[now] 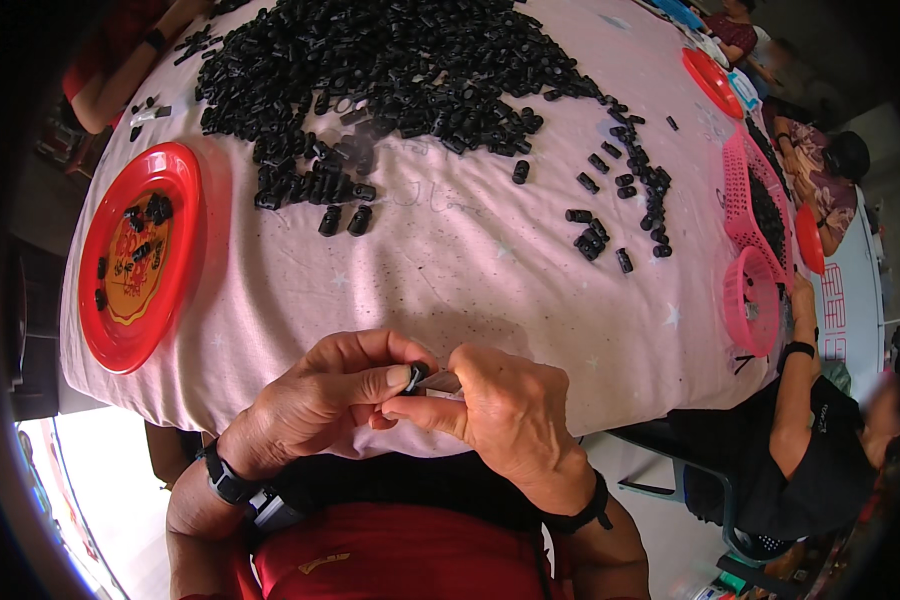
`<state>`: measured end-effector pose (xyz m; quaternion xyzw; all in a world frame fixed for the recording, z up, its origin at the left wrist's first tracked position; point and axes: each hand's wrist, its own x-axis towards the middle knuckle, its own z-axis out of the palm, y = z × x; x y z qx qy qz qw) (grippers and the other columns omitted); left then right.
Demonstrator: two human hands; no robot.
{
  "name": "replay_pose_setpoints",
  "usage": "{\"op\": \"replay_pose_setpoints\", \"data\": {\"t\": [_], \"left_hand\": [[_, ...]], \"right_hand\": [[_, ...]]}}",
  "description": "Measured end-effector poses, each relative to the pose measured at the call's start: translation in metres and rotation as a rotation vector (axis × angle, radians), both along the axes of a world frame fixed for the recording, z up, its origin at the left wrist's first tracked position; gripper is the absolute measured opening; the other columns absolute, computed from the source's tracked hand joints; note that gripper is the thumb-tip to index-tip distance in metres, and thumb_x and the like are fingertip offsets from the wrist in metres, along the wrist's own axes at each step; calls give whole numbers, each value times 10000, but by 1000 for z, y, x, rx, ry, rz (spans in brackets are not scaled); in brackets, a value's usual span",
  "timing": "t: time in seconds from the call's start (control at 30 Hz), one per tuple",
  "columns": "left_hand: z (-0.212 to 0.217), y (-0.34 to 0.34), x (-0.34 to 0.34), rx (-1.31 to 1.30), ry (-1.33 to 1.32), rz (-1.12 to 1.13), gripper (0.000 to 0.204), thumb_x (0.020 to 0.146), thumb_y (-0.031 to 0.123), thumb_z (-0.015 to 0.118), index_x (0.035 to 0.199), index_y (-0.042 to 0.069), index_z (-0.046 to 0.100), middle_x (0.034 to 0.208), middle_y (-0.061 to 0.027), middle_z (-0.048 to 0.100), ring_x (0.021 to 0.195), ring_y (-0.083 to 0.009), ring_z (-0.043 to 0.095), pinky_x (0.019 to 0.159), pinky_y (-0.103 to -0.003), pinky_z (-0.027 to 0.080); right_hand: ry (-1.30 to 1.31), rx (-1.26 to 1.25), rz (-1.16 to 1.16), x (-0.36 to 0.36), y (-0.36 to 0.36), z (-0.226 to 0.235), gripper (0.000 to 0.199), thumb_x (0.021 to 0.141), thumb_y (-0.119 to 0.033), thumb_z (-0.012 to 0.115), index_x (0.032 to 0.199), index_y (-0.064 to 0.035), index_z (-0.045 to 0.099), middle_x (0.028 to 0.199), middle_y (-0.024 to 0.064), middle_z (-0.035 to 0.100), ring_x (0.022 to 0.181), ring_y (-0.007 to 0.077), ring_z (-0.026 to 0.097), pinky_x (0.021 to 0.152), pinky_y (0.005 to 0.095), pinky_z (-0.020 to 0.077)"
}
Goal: Assembling small black plastic components at a table.
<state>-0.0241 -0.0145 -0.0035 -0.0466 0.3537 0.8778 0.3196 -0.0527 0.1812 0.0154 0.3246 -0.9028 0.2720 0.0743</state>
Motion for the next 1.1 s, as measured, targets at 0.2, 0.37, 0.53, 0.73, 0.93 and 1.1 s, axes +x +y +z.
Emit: {"op": "replay_pose_setpoints", "data": {"t": [0.2,0.37,0.53,0.73,0.93,1.1], "left_hand": [[3,0,1,-10,-2,8,248,936,157,615,1131,7,591,901,-10,638,710,-35,542,602,-178,450],[3,1,1,-17,-25,15,238,933,146,618,1125,8,593,883,-4,632,699,-32,531,604,-176,442],[5,1,1,-13,-26,24,242,935,150,616,1130,9,593,862,4,622,695,-30,528,603,-178,438],[2,0,2,-27,-14,15,248,936,156,615,1135,10,594,854,10,620,692,-27,527,604,-175,436],[3,0,1,-31,-19,10,257,937,160,613,1143,8,593,871,4,626,695,-28,525,608,-174,438],[3,1,1,-11,-19,12,261,936,163,615,1143,5,593,891,-2,630,696,-28,521,610,-175,441]], "right_hand": [[-21,-20,25,-1,0,1,532,725,-534,736,621,-82,477,493,51,500,425,209,557,404,325,436],[-29,-25,28,-2,1,0,522,724,-522,742,626,-78,487,492,53,502,429,212,562,406,325,439],[-42,-60,40,-2,0,0,538,715,-540,741,621,-81,477,489,50,499,414,212,553,403,324,437],[-20,-48,52,-4,0,-1,572,699,-583,728,609,-89,455,479,44,486,407,202,547,390,322,428],[6,-46,41,-4,0,-3,562,715,-561,731,599,-92,443,473,41,478,404,198,546,383,314,422],[20,-39,45,-3,1,-3,549,727,-545,729,596,-93,446,471,44,477,404,201,547,386,313,426]]}}
